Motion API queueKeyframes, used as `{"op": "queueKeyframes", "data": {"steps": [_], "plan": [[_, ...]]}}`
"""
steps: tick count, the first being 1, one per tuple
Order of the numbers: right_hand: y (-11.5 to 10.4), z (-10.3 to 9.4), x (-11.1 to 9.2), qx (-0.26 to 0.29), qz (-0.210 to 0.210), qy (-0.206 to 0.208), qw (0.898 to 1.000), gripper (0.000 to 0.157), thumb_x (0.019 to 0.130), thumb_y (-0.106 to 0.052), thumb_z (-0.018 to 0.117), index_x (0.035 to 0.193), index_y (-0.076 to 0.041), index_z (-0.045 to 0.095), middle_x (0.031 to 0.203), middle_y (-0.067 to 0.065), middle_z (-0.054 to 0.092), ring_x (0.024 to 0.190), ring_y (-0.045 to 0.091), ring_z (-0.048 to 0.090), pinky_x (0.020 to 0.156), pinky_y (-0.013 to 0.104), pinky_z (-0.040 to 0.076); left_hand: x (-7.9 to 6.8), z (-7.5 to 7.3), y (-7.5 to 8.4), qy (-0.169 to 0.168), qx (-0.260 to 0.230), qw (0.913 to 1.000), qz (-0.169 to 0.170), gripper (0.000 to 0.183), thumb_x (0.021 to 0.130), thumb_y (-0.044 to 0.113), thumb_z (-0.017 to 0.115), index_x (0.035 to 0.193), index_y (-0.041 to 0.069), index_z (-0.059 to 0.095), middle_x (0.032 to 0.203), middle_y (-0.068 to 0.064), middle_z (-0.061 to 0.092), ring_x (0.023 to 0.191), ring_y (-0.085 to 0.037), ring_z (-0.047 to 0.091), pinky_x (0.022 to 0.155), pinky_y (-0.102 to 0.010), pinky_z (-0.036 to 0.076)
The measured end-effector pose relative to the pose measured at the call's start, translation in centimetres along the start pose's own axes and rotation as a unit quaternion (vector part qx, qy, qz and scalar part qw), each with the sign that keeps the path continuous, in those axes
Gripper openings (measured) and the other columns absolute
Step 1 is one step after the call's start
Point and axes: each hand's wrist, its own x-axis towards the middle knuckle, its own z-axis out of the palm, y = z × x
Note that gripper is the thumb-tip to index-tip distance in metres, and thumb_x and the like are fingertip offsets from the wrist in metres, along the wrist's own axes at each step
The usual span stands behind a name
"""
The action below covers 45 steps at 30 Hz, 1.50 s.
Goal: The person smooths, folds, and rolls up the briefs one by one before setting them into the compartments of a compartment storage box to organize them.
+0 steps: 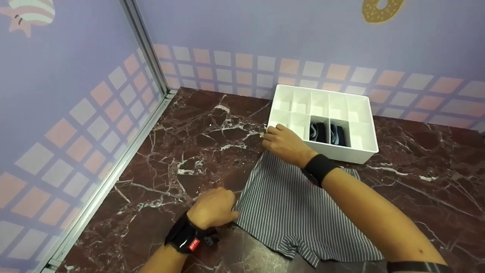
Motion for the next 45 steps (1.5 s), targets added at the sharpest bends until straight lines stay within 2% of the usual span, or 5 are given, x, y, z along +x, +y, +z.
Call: {"op": "queueKeyframes", "data": {"steps": [10,26,34,38,45], "plan": [[1.0,-2.3,-2.6,0.006,0.028,0.039,0.999,0.022,0.091,-0.012,0.04,0.076,-0.006,0.055,0.075,0.005,0.059,0.075,0.025,0.047,0.064,0.035,0.036,0.4,-1.5,2.7,0.022,-0.046,0.9907,0.126,0.032,0.076,0.035,0.061,0.054,0.021,0.041,0.047,0.012,0.033,0.038,-0.005,0.033,0.037,-0.025,0.031],[2.8,-5.3,-8.9,-0.01,0.057,0.051,0.997,0.017,0.089,-0.011,0.049,0.076,-0.005,0.059,0.08,0.007,0.062,0.078,0.027,0.05,0.067,0.037,0.037,2.3,-1.9,8.8,0.035,-0.08,0.9732,0.213,0.034,0.081,0.039,0.058,0.057,0.021,0.043,0.047,0.014,0.032,0.038,-0.003,0.029,0.036,-0.021,0.028],[3.5,-6.4,-12.5,-0.009,0.087,0.041,0.995,0.007,0.079,-0.011,0.057,0.077,-0.004,0.058,0.082,0.007,0.061,0.079,0.029,0.05,0.063,0.037,0.035,3.5,-1.6,12.1,0.036,-0.078,0.9638,0.252,0.034,0.082,0.038,0.057,0.057,0.022,0.041,0.046,0.015,0.03,0.037,-0.001,0.026,0.036,-0.019,0.026],[3.5,-6.9,-14.0,-0.014,0.094,0.032,0.995,0.018,0.071,-0.019,0.064,0.079,-0.004,0.058,0.083,0.008,0.06,0.081,0.029,0.05,0.065,0.038,0.037,3.9,-1.3,13.4,0.033,-0.072,0.9603,0.268,0.035,0.082,0.037,0.058,0.056,0.022,0.04,0.047,0.015,0.03,0.037,-0.001,0.026,0.036,-0.019,0.026],[3.4,-7.5,-16.6,-0.003,0.122,0.023,0.992,0.01,0.081,-0.011,0.052,0.082,-0.004,0.059,0.086,0.009,0.061,0.083,0.029,0.05,0.065,0.037,0.036,4.9,-0.7,16.0,0.047,-0.056,0.9491,0.306,0.035,0.082,0.038,0.057,0.054,0.022,0.041,0.045,0.014,0.03,0.037,-0.001,0.027,0.036,-0.019,0.028]]}}
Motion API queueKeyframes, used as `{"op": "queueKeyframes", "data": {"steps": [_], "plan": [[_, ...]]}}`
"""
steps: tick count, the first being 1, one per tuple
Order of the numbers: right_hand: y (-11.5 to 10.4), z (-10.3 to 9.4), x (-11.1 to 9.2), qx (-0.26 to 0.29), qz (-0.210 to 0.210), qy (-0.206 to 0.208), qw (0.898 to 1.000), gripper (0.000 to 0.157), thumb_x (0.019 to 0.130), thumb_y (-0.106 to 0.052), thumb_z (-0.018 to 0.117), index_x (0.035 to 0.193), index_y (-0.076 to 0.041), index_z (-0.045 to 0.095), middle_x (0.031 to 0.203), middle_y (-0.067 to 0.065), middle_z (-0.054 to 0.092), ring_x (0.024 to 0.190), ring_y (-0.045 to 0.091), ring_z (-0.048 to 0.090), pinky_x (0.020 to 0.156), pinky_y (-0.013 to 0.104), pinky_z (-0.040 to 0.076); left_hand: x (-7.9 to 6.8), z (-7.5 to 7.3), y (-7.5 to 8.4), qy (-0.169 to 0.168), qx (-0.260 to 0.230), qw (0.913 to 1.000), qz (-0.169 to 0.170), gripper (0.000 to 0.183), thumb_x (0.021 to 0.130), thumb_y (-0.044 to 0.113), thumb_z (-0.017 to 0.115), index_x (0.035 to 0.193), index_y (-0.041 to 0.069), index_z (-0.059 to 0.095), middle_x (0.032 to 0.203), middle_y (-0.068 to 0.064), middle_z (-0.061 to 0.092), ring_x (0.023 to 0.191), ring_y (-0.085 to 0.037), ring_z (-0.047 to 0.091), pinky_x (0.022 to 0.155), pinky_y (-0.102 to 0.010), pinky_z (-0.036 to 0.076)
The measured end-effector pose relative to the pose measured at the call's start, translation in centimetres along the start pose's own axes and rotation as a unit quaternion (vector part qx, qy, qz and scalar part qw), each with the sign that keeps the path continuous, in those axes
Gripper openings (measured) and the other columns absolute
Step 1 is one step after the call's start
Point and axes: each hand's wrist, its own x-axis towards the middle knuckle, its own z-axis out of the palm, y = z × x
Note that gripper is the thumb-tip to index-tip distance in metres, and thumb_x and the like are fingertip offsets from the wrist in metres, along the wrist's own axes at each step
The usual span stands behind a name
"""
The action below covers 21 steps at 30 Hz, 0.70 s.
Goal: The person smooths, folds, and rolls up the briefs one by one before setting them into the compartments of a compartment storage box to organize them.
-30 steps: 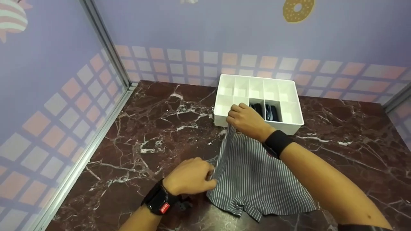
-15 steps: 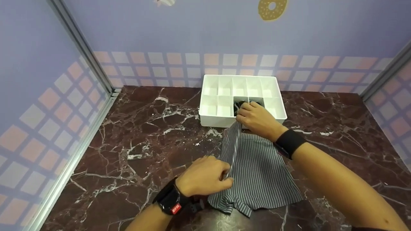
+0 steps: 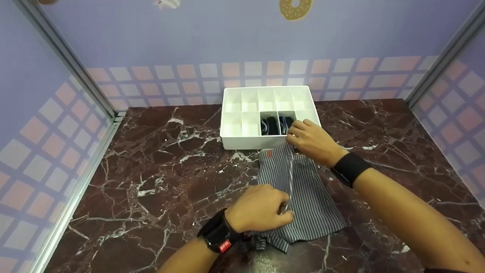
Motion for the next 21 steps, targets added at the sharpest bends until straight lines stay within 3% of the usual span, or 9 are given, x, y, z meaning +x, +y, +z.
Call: {"op": "queueKeyframes", "data": {"steps": [7,12,21], "plan": [[0.5,0.2,-1.6,0.018,0.013,-0.007,1.0,0.005,0.077,-0.005,0.054,0.081,-0.005,0.056,0.084,0.009,0.058,0.081,0.029,0.05,0.064,0.038,0.037,1.8,1.1,1.2,-0.001,0.009,0.9999,0.008,0.036,0.081,0.04,0.057,0.054,0.023,0.042,0.044,0.015,0.031,0.037,-0.002,0.027,0.037,-0.019,0.029],[0.9,1.0,-3.3,0.016,0.025,-0.003,1.0,0.018,0.088,-0.005,0.041,0.08,-0.004,0.057,0.083,0.009,0.059,0.079,0.029,0.05,0.063,0.038,0.038,3.3,2.2,2.2,-0.015,0.022,0.9996,-0.005,0.038,0.081,0.041,0.058,0.053,0.022,0.041,0.043,0.014,0.03,0.037,-0.003,0.028,0.035,-0.019,0.028],[1.0,2.7,-6.9,0.018,0.042,0.023,0.999,0.025,0.089,-0.011,0.039,0.077,-0.003,0.058,0.082,0.01,0.057,0.076,0.03,0.05,0.059,0.038,0.033,5.9,5.8,3.6,-0.049,0.069,0.9964,-0.006,0.04,0.084,0.043,0.056,0.053,0.022,0.043,0.046,0.011,0.039,0.04,-0.006,0.041,0.036,-0.021,0.034]]}}
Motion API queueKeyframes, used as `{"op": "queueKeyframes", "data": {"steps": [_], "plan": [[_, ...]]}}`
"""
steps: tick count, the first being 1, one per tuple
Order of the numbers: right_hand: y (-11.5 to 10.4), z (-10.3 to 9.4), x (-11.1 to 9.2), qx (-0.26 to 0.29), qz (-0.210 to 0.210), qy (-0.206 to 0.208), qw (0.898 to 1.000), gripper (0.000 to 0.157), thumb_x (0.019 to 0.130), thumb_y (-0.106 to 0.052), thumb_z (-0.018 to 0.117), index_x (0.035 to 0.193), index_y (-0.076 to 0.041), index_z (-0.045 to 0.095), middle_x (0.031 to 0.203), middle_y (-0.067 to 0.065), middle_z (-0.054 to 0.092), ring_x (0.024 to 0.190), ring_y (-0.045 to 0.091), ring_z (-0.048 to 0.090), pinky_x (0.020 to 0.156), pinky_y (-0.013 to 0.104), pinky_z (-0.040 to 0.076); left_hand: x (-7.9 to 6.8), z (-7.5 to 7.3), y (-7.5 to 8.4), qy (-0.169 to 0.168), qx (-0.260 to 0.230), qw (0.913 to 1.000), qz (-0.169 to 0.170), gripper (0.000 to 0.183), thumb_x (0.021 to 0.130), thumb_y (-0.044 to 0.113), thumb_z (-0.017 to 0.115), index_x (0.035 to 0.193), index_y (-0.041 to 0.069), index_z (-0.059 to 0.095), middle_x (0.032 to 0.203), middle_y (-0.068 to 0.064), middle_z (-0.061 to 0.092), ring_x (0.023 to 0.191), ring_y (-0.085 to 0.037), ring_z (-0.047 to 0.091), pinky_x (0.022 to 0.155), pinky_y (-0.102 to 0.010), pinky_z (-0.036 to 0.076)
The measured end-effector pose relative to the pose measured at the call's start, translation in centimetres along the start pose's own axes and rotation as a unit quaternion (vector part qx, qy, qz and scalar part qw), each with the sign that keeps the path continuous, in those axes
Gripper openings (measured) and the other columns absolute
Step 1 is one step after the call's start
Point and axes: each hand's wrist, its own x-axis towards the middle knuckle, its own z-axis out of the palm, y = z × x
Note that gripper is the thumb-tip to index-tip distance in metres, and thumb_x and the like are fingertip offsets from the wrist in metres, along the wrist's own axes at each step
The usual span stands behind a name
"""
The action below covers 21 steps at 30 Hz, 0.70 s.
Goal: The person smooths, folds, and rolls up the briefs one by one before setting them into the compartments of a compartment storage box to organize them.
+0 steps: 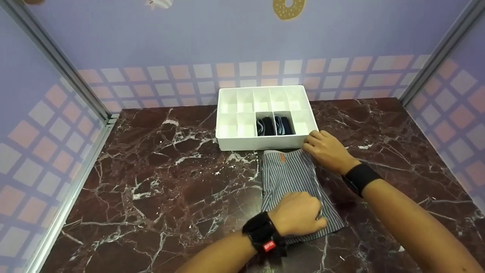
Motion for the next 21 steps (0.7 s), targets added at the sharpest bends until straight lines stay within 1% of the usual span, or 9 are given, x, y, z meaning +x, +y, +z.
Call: {"op": "queueKeyframes", "data": {"steps": [4,7,9,11,14,16,17,19,21], "plan": [[-0.3,0.9,-1.3,0.004,0.003,-0.007,1.0,0.025,0.089,-0.013,0.04,0.076,-0.003,0.06,0.081,0.011,0.057,0.076,0.031,0.05,0.061,0.04,0.036,0.5,1.5,0.7,0.008,0.023,0.9997,-0.004,0.038,0.084,0.044,0.057,0.055,0.022,0.046,0.049,0.01,0.043,0.042,-0.007,0.043,0.035,-0.023,0.033],[-0.4,1.3,-2.2,0.014,0.009,-0.02,1.0,0.027,0.089,-0.014,0.039,0.078,-0.002,0.061,0.081,0.012,0.057,0.078,0.032,0.051,0.062,0.043,0.038,0.5,2.5,0.9,0.006,0.037,0.9993,0.009,0.031,0.085,0.043,0.058,0.063,0.021,0.051,0.053,0.01,0.046,0.044,-0.006,0.044,0.035,-0.022,0.034],[-0.4,1.4,-2.6,0.015,0.016,-0.034,0.999,0.028,0.089,-0.014,0.039,0.08,-0.003,0.062,0.082,0.011,0.057,0.08,0.032,0.051,0.063,0.043,0.038,0.4,3.2,0.9,-0.005,0.041,0.9989,0.024,0.026,0.086,0.041,0.059,0.07,0.021,0.053,0.058,0.01,0.048,0.048,-0.005,0.045,0.039,-0.021,0.036],[-0.4,1.5,-3.0,0.017,0.021,-0.043,0.999,0.028,0.088,-0.014,0.039,0.08,-0.003,0.063,0.083,0.011,0.057,0.081,0.031,0.051,0.064,0.043,0.038,0.1,3.5,0.5,-0.025,0.033,0.9982,0.043,0.019,0.088,0.039,0.057,0.081,0.022,0.057,0.069,0.012,0.055,0.057,-0.003,0.051,0.048,-0.019,0.042],[-0.4,1.6,-3.3,0.018,0.015,-0.05,0.998,0.028,0.088,-0.014,0.04,0.082,-0.004,0.066,0.084,0.011,0.059,0.081,0.031,0.051,0.065,0.041,0.038,-0.8,3.1,-0.7,-0.05,-0.011,0.9968,0.062,0.016,0.092,0.031,0.054,0.102,0.021,0.062,0.094,0.012,0.064,0.079,-0.001,0.059,0.069,-0.016,0.048],[-0.4,1.7,-3.5,0.022,0.009,-0.05,0.998,0.029,0.087,-0.014,0.041,0.084,-0.004,0.068,0.086,0.011,0.061,0.081,0.031,0.052,0.065,0.04,0.038,-1.9,2.4,-2.0,-0.053,-0.054,0.9953,0.06,0.025,0.094,0.026,0.052,0.116,0.019,0.06,0.111,0.01,0.063,0.096,-0.002,0.059,0.083,-0.016,0.045],[-0.4,1.6,-3.5,0.026,0.008,-0.051,0.998,0.029,0.086,-0.014,0.042,0.086,-0.004,0.069,0.087,0.011,0.061,0.082,0.03,0.052,0.066,0.04,0.039,-2.4,1.9,-2.7,-0.048,-0.074,0.9947,0.053,0.028,0.094,0.023,0.051,0.121,0.018,0.058,0.117,0.009,0.061,0.102,-0.003,0.058,0.088,-0.017,0.043],[-0.5,1.4,-3.7,0.034,0.009,-0.053,0.998,0.028,0.086,-0.013,0.044,0.089,-0.004,0.07,0.089,0.011,0.062,0.084,0.03,0.053,0.067,0.041,0.04,-3.7,1.1,-4.1,-0.028,-0.101,0.9938,0.036,0.031,0.092,0.019,0.053,0.122,0.015,0.058,0.12,0.007,0.059,0.107,-0.005,0.056,0.092,-0.017,0.041],[-0.6,1.3,-3.7,0.038,0.014,-0.049,0.998,0.027,0.085,-0.012,0.046,0.092,-0.004,0.07,0.091,0.011,0.062,0.085,0.03,0.052,0.068,0.041,0.04,-4.9,0.4,-5.4,-0.01,-0.104,0.9943,0.016,0.031,0.089,0.017,0.057,0.12,0.014,0.059,0.119,0.006,0.06,0.108,-0.007,0.055,0.093,-0.019,0.04]]}}
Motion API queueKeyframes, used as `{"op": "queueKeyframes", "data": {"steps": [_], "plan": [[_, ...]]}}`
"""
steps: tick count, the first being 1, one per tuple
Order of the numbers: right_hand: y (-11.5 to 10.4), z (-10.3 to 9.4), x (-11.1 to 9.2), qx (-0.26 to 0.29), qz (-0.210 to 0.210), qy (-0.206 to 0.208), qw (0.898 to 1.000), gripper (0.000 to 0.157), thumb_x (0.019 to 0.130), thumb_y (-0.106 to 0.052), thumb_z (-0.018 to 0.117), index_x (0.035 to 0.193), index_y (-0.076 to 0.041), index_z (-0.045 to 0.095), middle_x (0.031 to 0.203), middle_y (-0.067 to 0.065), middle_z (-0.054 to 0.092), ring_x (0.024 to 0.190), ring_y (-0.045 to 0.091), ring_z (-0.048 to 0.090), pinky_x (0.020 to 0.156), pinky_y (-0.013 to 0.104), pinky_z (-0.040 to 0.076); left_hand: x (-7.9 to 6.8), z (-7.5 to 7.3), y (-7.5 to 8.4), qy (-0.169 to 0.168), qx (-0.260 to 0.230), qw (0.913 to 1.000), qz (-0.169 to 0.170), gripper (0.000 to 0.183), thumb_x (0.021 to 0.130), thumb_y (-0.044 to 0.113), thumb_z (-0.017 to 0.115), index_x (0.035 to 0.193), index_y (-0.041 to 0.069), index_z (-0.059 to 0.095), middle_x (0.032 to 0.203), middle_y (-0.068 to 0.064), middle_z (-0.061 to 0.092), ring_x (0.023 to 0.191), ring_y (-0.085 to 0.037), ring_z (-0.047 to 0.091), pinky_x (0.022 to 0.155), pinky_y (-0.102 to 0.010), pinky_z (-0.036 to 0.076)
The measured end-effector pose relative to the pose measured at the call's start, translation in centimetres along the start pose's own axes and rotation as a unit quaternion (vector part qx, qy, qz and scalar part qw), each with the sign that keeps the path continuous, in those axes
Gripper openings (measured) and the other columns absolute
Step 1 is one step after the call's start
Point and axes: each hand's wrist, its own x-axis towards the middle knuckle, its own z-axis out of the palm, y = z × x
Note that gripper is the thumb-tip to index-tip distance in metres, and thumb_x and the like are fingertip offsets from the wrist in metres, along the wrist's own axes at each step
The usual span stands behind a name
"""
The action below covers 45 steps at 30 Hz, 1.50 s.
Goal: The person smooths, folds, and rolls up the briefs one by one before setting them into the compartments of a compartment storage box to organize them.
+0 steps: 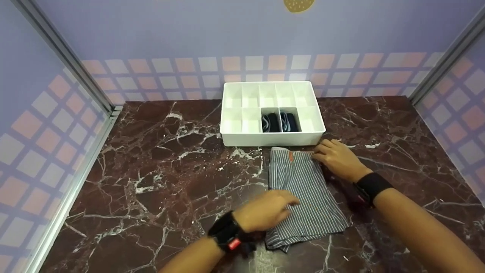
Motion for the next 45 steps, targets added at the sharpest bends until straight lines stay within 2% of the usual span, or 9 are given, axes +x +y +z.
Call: {"op": "queueKeyframes", "data": {"steps": [3,7,11,16,23,31,37,41,45], "plan": [[-0.6,-0.2,0.5,0.001,0.006,0.021,1.0,0.028,0.085,-0.009,0.044,0.096,-0.004,0.07,0.093,0.011,0.063,0.086,0.03,0.053,0.068,0.042,0.04,-1.7,-0.7,-1.1,0.016,0.027,0.9994,-0.015,0.029,0.086,0.017,0.062,0.115,0.013,0.062,0.114,0.004,0.061,0.105,-0.008,0.056,0.092,-0.019,0.042],[-2.5,-0.2,2.4,0.015,-0.001,0.034,0.999,0.037,0.089,-0.007,0.035,0.106,-0.003,0.067,0.1,0.011,0.065,0.091,0.03,0.056,0.072,0.041,0.042,-3.1,-0.1,-1.7,0.023,0.079,0.9965,-0.015,0.031,0.083,0.022,0.066,0.112,0.013,0.063,0.113,0.003,0.06,0.103,-0.009,0.056,0.091,-0.02,0.042],[-5.2,0.2,4.4,0.033,-0.041,-0.015,0.999,0.042,0.09,-0.008,0.03,0.121,-0.003,0.058,0.12,0.013,0.059,0.109,0.032,0.054,0.088,0.046,0.042,-3.6,1.3,-1.5,0.018,0.135,0.9907,0.001,0.039,0.079,0.034,0.069,0.113,0.016,0.063,0.122,0.0,0.056,0.111,-0.013,0.052,0.097,-0.027,0.04],[-7.0,1.2,5.5,0.026,-0.071,-0.104,0.992,0.046,0.091,-0.012,0.032,0.132,-0.004,0.048,0.138,0.012,0.046,0.123,0.032,0.045,0.098,0.049,0.037,-4.0,2.5,-0.8,-0.024,0.161,0.9866,0.009,0.048,0.077,0.045,0.067,0.118,0.021,0.062,0.137,-0.007,0.046,0.127,-0.022,0.04,0.103,-0.041,0.033],[-6.8,1.7,5.7,0.064,-0.035,-0.146,0.987,0.048,0.087,-0.006,0.038,0.135,-0.003,0.045,0.14,0.014,0.042,0.127,0.033,0.04,0.101,0.052,0.033,-4.7,2.5,-0.3,-0.056,0.176,0.9827,0.0,0.052,0.077,0.049,0.064,0.125,0.029,0.057,0.141,-0.009,0.041,0.129,-0.029,0.039,0.101,-0.045,0.036],[-6.1,1.0,5.9,0.1,-0.003,-0.186,0.977,0.055,0.084,-0.001,0.04,0.139,-0.006,0.04,0.145,0.014,0.035,0.131,0.036,0.034,0.099,0.057,0.032,-5.4,1.9,-0.1,-0.073,0.187,0.9795,-0.018,0.047,0.078,0.044,0.067,0.122,0.028,0.06,0.141,-0.012,0.04,0.129,-0.032,0.038,0.099,-0.046,0.037],[-5.9,0.8,5.8,0.11,0.004,-0.216,0.97,0.059,0.084,-0.002,0.042,0.142,-0.009,0.035,0.148,0.013,0.03,0.133,0.035,0.03,0.1,0.059,0.03,-6.2,1.7,-0.3,-0.068,0.189,0.9795,-0.019,0.045,0.078,0.041,0.069,0.118,0.023,0.063,0.14,-0.013,0.042,0.129,-0.033,0.038,0.1,-0.046,0.037],[-5.9,0.8,5.5,0.111,0.017,-0.217,0.97,0.058,0.086,-0.004,0.042,0.143,-0.008,0.032,0.148,0.013,0.031,0.133,0.035,0.03,0.1,0.058,0.03,-6.5,1.7,-0.5,-0.061,0.22,0.9734,-0.019,0.044,0.077,0.041,0.069,0.115,0.02,0.064,0.138,-0.011,0.045,0.127,-0.029,0.041,0.1,-0.043,0.037],[-6.0,0.8,5.2,0.121,0.037,-0.207,0.97,0.055,0.089,-0.004,0.039,0.143,-0.005,0.031,0.145,0.014,0.034,0.131,0.036,0.033,0.099,0.058,0.031,-6.9,1.7,-1.0,-0.03,0.251,0.9673,-0.015,0.03,0.082,0.03,0.063,0.11,0.017,0.066,0.133,-0.008,0.051,0.122,-0.025,0.047,0.098,-0.042,0.039]]}}
